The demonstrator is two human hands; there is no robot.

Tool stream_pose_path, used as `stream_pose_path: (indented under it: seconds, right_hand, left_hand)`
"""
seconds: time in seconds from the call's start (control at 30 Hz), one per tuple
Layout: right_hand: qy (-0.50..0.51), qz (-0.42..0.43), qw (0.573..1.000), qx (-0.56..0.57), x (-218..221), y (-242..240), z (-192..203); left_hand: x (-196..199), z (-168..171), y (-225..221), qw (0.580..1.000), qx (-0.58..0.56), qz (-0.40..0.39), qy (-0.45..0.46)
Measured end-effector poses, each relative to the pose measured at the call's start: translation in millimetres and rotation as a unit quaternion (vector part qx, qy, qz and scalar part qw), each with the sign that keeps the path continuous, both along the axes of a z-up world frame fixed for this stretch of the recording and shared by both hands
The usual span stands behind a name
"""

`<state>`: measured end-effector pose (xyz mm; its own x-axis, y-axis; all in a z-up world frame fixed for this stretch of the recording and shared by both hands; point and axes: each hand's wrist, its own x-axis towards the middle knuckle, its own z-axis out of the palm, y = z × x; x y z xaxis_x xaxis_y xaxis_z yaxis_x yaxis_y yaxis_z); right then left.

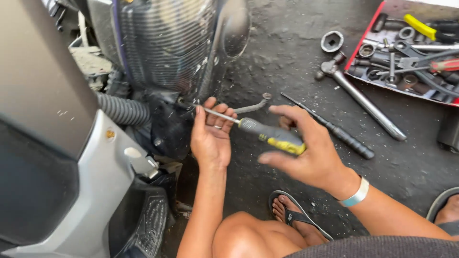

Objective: Repairing motorcycle components using a screwdriver and a hammer.

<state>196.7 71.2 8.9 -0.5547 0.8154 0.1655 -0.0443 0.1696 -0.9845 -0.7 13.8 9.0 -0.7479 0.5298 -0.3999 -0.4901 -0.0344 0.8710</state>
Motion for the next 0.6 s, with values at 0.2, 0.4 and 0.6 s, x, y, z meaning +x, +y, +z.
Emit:
stream_pose_path:
  seconds: [0.2, 0.4, 0.6]
  right_hand:
    - [0.044, 0.016, 0.987, 0.152, 2, -2, -11]
    - [-0.066, 0.081, 0.945, -0.310, -1, 11, 26]
    - [-0.079, 0.019, 0.978, 0.192, -1, 1, 19]
  left_hand:
    - [5, 13, -2, 0.996, -0.077, 0.049, 0.009]
    - [3, 9, -1, 0.999, -0.032, 0.027, 0.012]
    - [7, 15, 0, 0.999, -0.051, 0.000, 0.000]
